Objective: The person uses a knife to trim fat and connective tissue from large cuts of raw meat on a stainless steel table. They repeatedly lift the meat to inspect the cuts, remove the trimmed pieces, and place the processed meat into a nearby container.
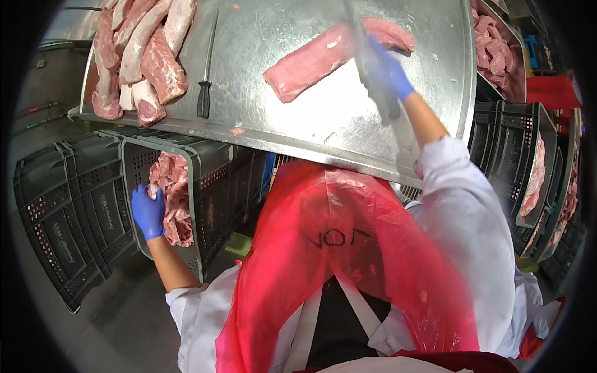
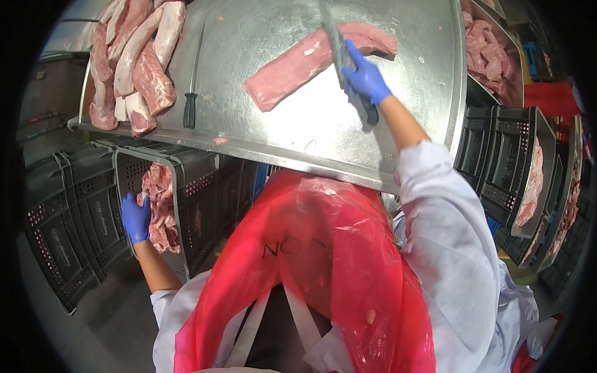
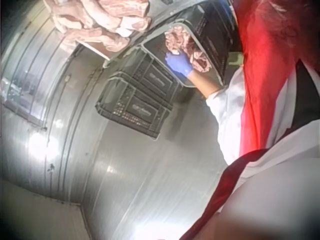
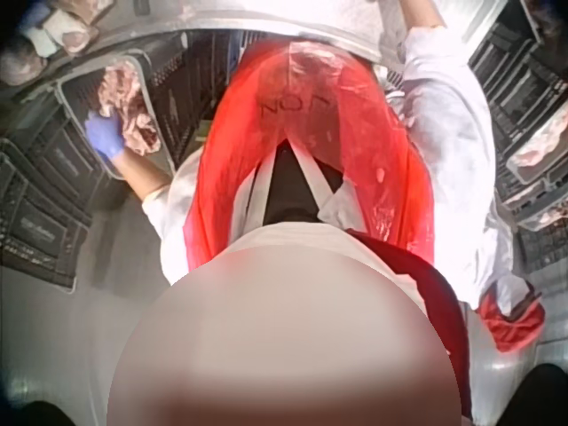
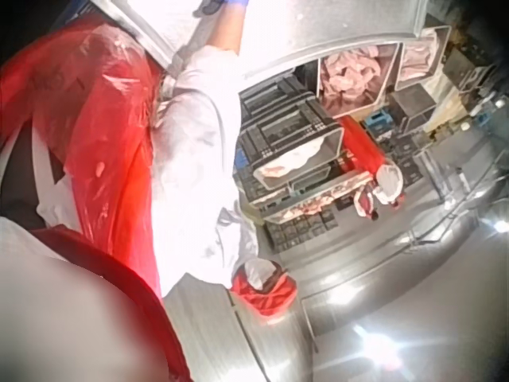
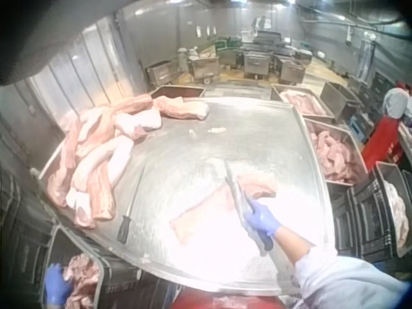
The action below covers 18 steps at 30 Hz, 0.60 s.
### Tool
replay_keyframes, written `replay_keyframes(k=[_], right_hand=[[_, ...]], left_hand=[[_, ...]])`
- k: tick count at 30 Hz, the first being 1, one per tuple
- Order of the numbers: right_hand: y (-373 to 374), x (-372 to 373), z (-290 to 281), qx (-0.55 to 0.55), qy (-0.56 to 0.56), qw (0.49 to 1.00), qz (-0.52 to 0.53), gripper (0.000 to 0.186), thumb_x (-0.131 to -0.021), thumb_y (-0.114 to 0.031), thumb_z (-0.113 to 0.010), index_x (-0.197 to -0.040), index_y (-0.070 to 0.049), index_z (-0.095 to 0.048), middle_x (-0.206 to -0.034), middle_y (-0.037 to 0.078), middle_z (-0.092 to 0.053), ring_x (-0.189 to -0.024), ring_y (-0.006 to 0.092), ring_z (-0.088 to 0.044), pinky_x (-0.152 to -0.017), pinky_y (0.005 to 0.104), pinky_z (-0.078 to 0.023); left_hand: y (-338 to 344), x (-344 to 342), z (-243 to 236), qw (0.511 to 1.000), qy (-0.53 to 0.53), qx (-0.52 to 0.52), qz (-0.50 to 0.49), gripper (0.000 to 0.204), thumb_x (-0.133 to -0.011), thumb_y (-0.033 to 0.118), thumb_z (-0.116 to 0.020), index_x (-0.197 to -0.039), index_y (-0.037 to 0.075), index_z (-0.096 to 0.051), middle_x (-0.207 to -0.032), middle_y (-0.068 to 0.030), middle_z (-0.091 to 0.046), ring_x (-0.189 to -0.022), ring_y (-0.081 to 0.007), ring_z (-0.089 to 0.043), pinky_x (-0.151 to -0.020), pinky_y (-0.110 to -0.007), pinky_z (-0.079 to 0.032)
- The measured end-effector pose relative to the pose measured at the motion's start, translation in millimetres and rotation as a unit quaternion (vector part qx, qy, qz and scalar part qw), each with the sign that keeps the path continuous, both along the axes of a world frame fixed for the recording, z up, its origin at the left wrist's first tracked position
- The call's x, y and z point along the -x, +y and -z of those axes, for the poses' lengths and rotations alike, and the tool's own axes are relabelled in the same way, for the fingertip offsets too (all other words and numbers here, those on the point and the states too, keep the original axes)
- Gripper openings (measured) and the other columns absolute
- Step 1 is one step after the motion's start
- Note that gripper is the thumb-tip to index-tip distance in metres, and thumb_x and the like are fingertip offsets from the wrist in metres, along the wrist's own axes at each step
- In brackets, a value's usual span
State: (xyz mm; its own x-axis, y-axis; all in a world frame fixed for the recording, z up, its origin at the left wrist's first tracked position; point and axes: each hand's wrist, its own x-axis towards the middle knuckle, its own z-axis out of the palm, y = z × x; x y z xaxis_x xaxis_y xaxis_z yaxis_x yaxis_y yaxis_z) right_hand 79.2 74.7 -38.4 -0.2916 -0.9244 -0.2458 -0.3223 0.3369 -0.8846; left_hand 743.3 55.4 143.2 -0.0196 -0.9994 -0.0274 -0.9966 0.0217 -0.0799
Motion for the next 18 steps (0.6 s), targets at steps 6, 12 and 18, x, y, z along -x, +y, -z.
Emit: replay_keyframes(k=[6, 12, 18], right_hand=[[-99, 19, -21, -0.007, 0.034, 0.999, -0.011, 0.075, -0.093, -0.014, -0.053, -0.160, -0.022, -0.021, -0.089, 0.018, -0.071, -0.066, 0.0226, -0.069, -0.062, 0.0369, -0.057], [-79, -25, 5, -0.091, 0.235, 0.964, -0.080, 0.082, -0.090, -0.005, -0.048, -0.161, -0.016, -0.008, -0.101, 0.028, -0.069, -0.077, 0.0383, -0.071, -0.070, 0.0448, -0.058], [31, -66, -35, -0.171, 0.253, 0.938, -0.165, 0.090, -0.086, -0.002, -0.050, -0.160, -0.012, -0.001, -0.097, 0.031, -0.068, -0.084, 0.0450, -0.068, -0.079, 0.0511, -0.053]], left_hand=[[-61, 240, 71, 0.937, 0.190, 0.036, 0.290, 0.052, -0.082, 0.032, -0.076, -0.121, 0.000, -0.065, -0.123, -0.0225, -0.064, -0.115, -0.0397, -0.060, -0.101, -0.046, -0.046], [-94, 430, 171, 0.928, 0.116, -0.010, 0.354, 0.081, -0.075, 0.042, -0.075, -0.141, 0.008, -0.045, -0.139, -0.0191, -0.050, -0.124, -0.0384, -0.052, -0.104, -0.057, -0.038], [-135, 454, 164, 0.949, 0.082, -0.175, 0.249, 0.086, -0.074, 0.037, -0.075, -0.148, 0.014, -0.038, -0.142, -0.0201, -0.048, -0.132, -0.0393, -0.047, -0.107, -0.061, -0.036]])
